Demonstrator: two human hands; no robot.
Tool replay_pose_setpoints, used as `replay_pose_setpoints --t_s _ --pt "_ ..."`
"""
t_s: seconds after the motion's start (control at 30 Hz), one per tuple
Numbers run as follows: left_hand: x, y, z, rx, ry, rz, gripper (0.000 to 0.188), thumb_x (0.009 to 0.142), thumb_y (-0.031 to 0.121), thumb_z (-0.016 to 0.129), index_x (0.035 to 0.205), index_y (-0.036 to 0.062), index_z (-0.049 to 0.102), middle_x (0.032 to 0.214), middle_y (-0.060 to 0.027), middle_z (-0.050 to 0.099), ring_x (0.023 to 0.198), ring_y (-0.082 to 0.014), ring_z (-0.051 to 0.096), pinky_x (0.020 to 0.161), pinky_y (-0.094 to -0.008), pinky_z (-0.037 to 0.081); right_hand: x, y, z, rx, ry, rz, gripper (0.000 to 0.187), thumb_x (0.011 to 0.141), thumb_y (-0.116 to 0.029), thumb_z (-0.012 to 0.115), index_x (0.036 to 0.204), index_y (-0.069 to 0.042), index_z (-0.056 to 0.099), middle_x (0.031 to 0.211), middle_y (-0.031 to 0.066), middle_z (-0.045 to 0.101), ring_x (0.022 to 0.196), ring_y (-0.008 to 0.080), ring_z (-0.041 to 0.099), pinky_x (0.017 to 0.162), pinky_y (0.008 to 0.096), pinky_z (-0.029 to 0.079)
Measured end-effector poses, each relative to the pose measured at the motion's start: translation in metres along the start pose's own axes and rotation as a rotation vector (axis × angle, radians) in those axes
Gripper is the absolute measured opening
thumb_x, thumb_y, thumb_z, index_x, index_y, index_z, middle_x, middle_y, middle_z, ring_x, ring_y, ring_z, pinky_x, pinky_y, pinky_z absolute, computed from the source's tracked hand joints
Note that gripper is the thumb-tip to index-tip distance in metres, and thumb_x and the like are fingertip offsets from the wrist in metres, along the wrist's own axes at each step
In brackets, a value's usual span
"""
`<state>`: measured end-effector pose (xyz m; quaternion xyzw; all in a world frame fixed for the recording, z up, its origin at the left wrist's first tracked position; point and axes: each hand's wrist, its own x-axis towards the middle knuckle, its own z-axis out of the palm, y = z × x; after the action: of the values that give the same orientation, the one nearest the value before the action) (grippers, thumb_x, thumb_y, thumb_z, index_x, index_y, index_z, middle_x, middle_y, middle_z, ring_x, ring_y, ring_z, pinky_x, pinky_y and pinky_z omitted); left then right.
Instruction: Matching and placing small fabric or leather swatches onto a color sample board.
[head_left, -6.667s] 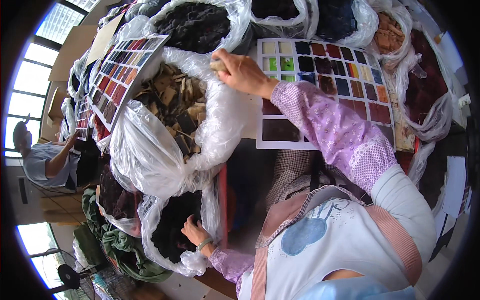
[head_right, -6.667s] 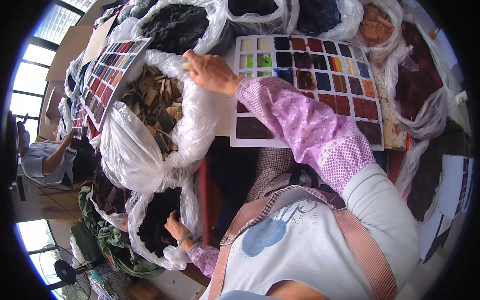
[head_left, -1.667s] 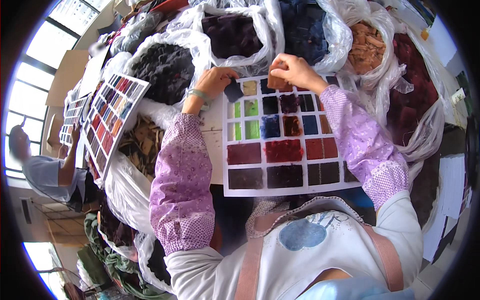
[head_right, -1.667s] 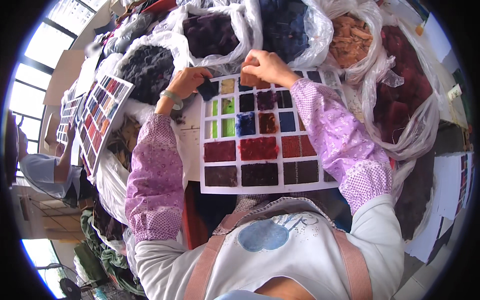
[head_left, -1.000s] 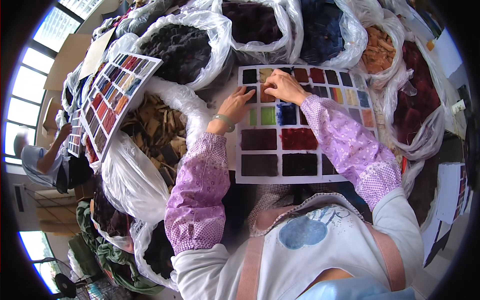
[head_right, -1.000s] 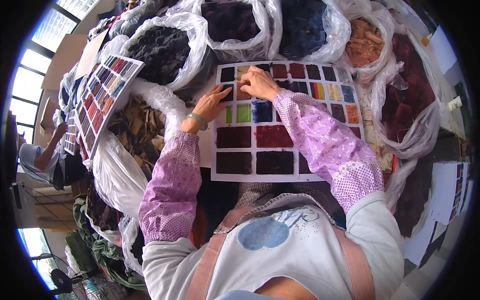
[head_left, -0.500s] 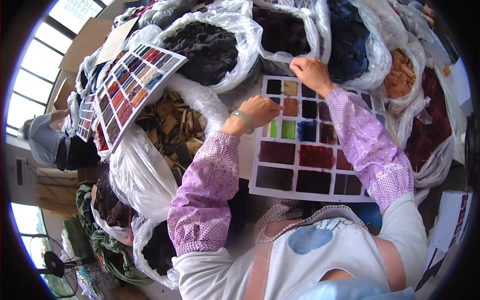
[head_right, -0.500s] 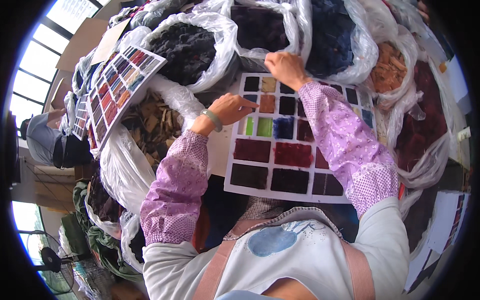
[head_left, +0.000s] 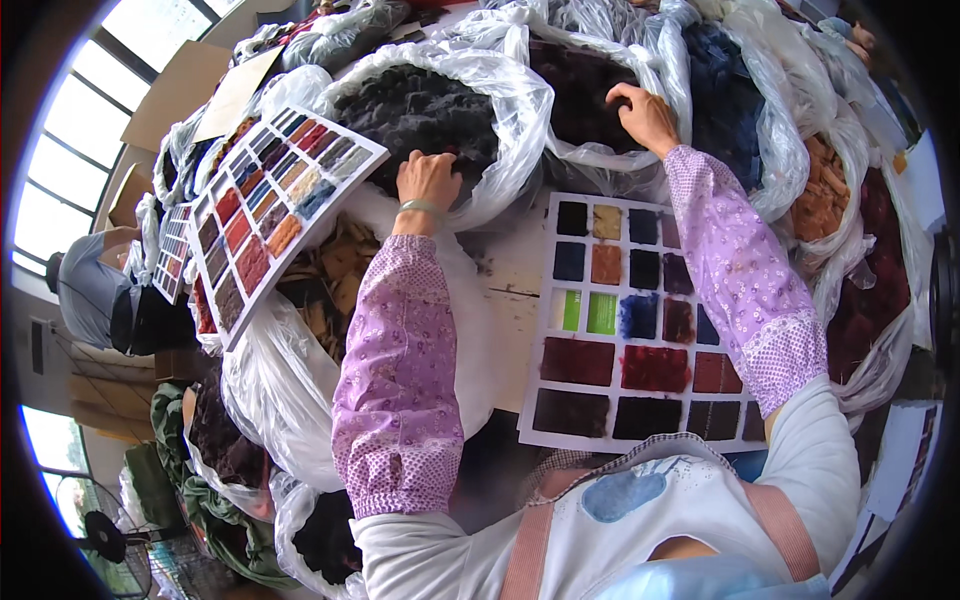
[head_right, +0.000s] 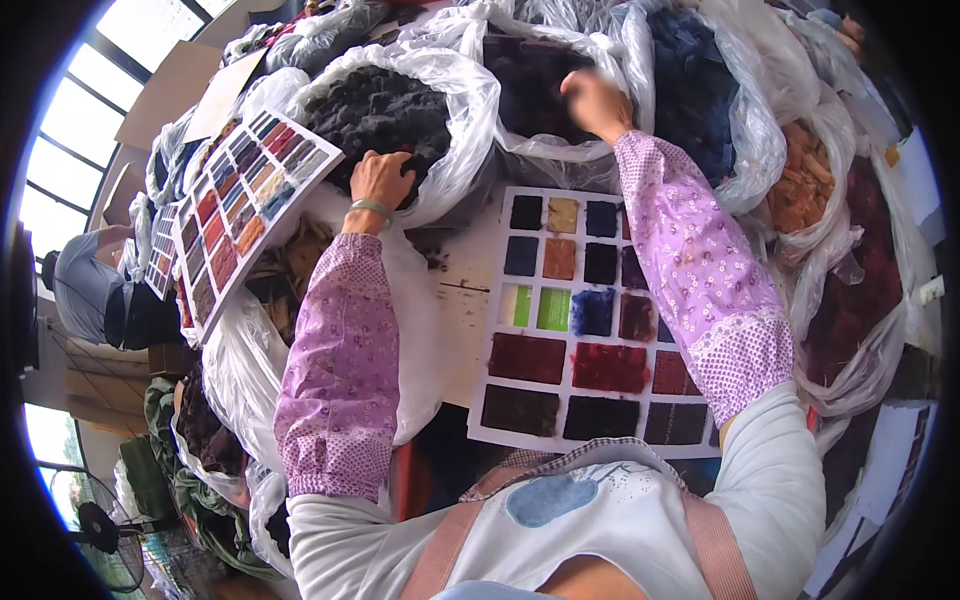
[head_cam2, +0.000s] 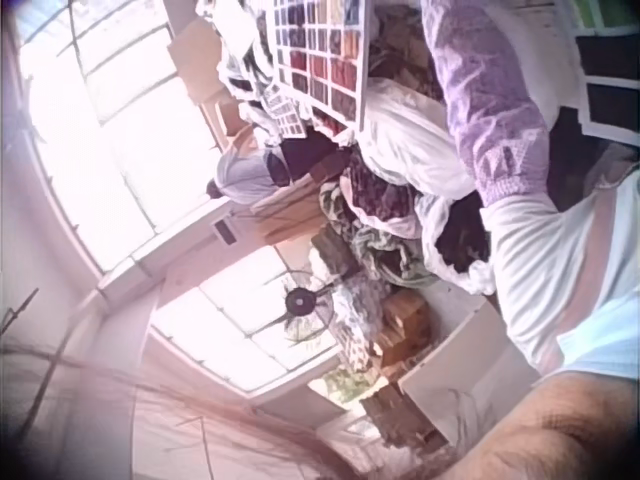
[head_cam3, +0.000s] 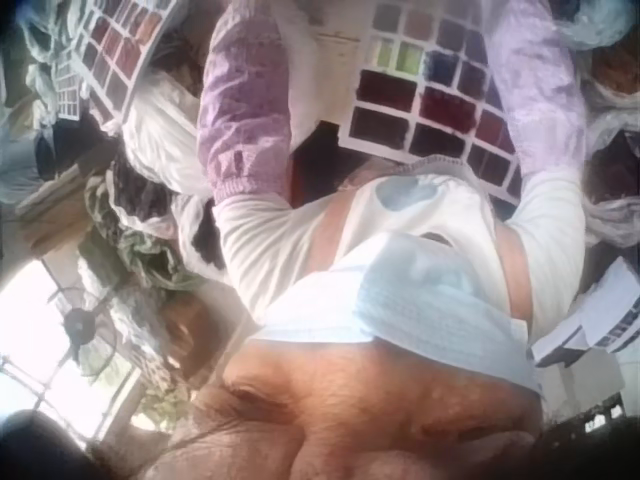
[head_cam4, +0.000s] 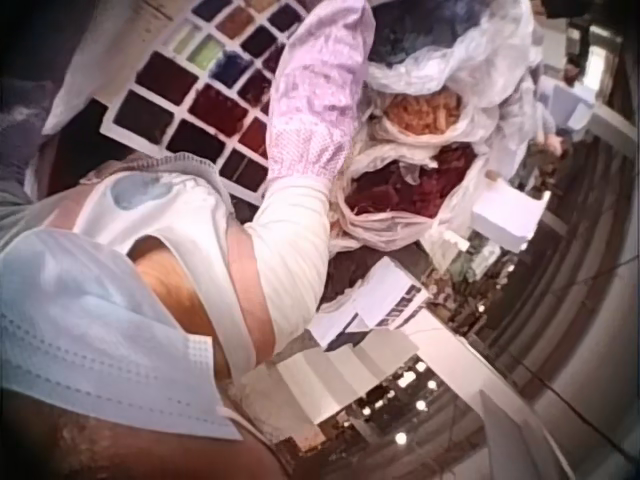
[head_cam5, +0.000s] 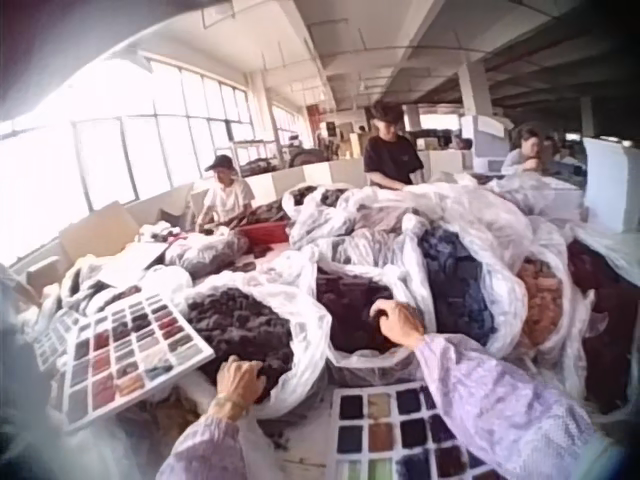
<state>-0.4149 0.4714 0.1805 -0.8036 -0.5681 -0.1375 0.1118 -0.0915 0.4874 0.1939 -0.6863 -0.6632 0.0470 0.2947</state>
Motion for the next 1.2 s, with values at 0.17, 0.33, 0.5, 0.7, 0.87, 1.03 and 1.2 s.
replay_pose_setpoints --t_s 0.17,0.33,0.5,0.7,0.87,1.03,1.2 --pt "0.004 -0.005 -0.004 -0.03 0.212 -0.063 0.013 0.067 0.02 0.06 0.075 0.0097 0.061 0.076 -0.0049 0.064 0.078 -0.0226 0.055 0.067 -0.0361 0.045 -0.005 0.017 -0.013 0.093 -0.051 -0.281 0.023 0.073 -0.027 0.06 0.088 -0.009 0.061 0.08 0.011 0.063 0.08 0.0279 0.06 0.075 0.0362 0.045" --pt "0.0 0.01 -0.013 -0.2 0.247 -0.114 0.011 0.068 0.019 0.058 0.074 0.0093 0.057 0.076 -0.0072 0.063 0.074 -0.0264 0.057 0.064 -0.0376 0.046 -0.021 0.018 -0.019 -0.047 -0.131 -0.253 0.022 0.072 -0.016 0.054 0.092 -0.01 0.061 0.09 0.0131 0.062 0.084 0.0298 0.059 0.077 0.0359 0.045" --pt "-0.007 -0.011 0.0 -0.287 -0.093 -0.161 0.024 0.069 0.016 0.058 0.093 0.0156 0.06 0.091 -0.0115 0.062 0.09 -0.0309 0.058 0.075 -0.0399 0.048 -0.027 0.022 -0.028 0.091 -0.093 -0.176 0.043 0.07 -0.015 0.053 0.113 -0.013 0.047 0.084 0.0137 0.061 0.083 0.0331 0.058 0.076 0.0388 0.045" --pt "-0.01 -0.025 0.011 -0.245 -0.179 -0.183 0.044 0.067 0.018 0.063 0.11 0.0123 0.057 0.105 -0.0168 0.058 0.097 -0.0341 0.055 0.085 -0.0392 0.044 -0.022 0.032 -0.037 -0.105 -0.141 -0.043 0.041 0.067 -0.014 0.057 0.106 -0.01 0.045 0.077 0.0114 0.061 0.079 0.03 0.06 0.07 0.0406 0.045" --pt "-0.006 -0.031 0.013 -0.417 -0.275 -0.218 0.039 0.064 0.017 0.064 0.102 0.01 0.058 0.098 -0.016 0.06 0.093 -0.0329 0.056 0.082 -0.0381 0.045 -0.029 0.033 -0.035 0.21 -0.119 0.032 0.039 0.066 -0.014 0.056 0.104 -0.012 0.05 0.078 0.0097 0.062 0.07 0.0264 0.061 0.065 0.0381 0.045" --pt "-0.014 -0.02 0.012 -0.453 0.018 -0.162 0.027 0.061 0.016 0.065 0.082 0.0067 0.051 0.082 -0.0148 0.06 0.082 -0.0326 0.057 0.07 -0.038 0.046 -0.026 0.054 -0.031 0.198 -0.115 0.091 0.035 0.067 -0.017 0.055 0.102 -0.014 0.056 0.071 0.0081 0.062 0.062 0.0219 0.061 0.063 0.0331 0.047" --pt "-0.011 -0.007 -0.011 -0.556 0.269 -0.355 0.025 0.065 0.019 0.061 0.083 0.005 0.052 0.076 -0.0149 0.06 0.074 -0.0323 0.059 0.068 -0.0384 0.046 -0.038 0.035 -0.037 0.255 -0.003 0.026 0.034 0.068 -0.018 0.055 0.102 -0.016 0.056 0.072 0.0117 0.062 0.069 0.0285 0.061 0.065 0.0368 0.047"
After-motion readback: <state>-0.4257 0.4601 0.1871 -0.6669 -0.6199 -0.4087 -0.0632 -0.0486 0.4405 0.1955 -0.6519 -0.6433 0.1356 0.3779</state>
